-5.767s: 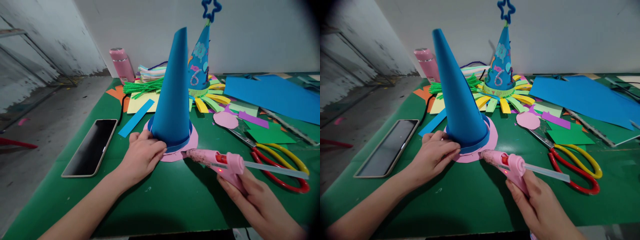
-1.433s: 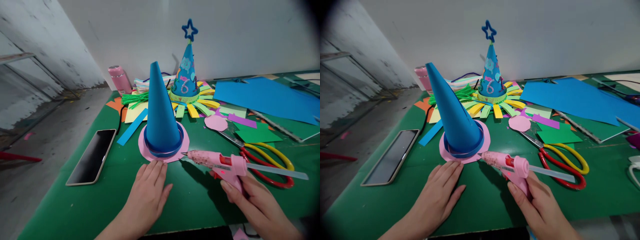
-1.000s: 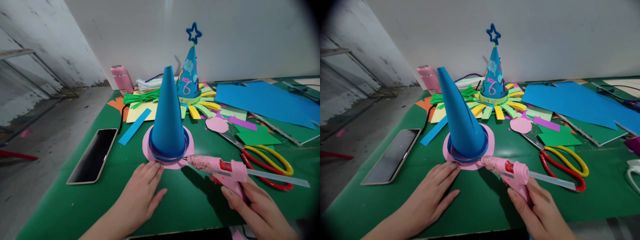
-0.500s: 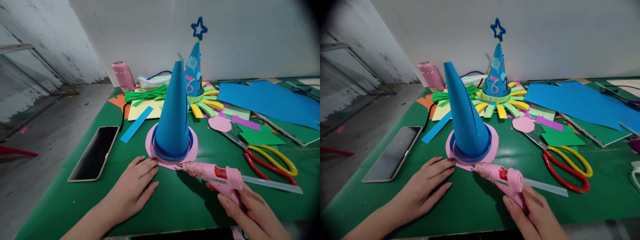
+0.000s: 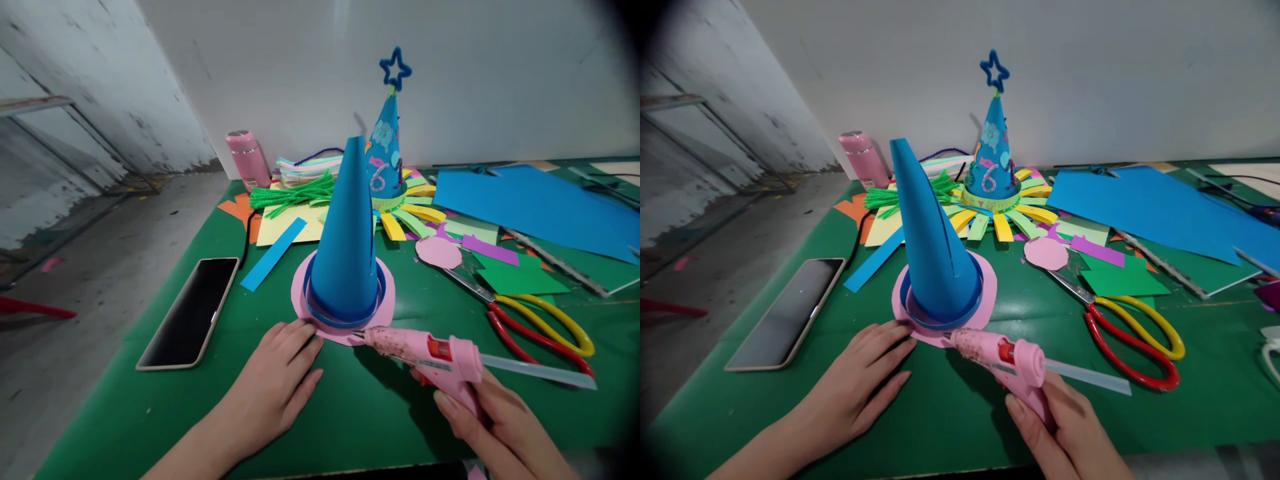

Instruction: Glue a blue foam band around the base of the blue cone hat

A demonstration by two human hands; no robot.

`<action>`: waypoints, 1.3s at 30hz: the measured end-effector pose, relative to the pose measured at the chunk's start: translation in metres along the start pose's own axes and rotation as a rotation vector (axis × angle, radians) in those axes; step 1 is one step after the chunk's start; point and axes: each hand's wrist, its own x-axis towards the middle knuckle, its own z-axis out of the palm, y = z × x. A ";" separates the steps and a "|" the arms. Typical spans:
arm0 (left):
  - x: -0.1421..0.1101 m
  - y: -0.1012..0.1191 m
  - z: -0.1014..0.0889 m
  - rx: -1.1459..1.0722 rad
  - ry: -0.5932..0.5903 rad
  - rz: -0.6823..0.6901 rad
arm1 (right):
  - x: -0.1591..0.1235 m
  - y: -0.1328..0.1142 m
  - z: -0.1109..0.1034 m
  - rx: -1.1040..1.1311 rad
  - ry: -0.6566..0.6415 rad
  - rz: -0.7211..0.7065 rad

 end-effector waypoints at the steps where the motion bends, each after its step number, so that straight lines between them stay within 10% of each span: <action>1: 0.000 0.001 0.000 0.008 -0.009 -0.009 | 0.000 0.000 0.000 -0.001 0.000 0.012; 39: 0.005 0.019 0.004 0.134 -0.065 -0.069 | -0.009 0.005 0.003 0.075 0.070 0.174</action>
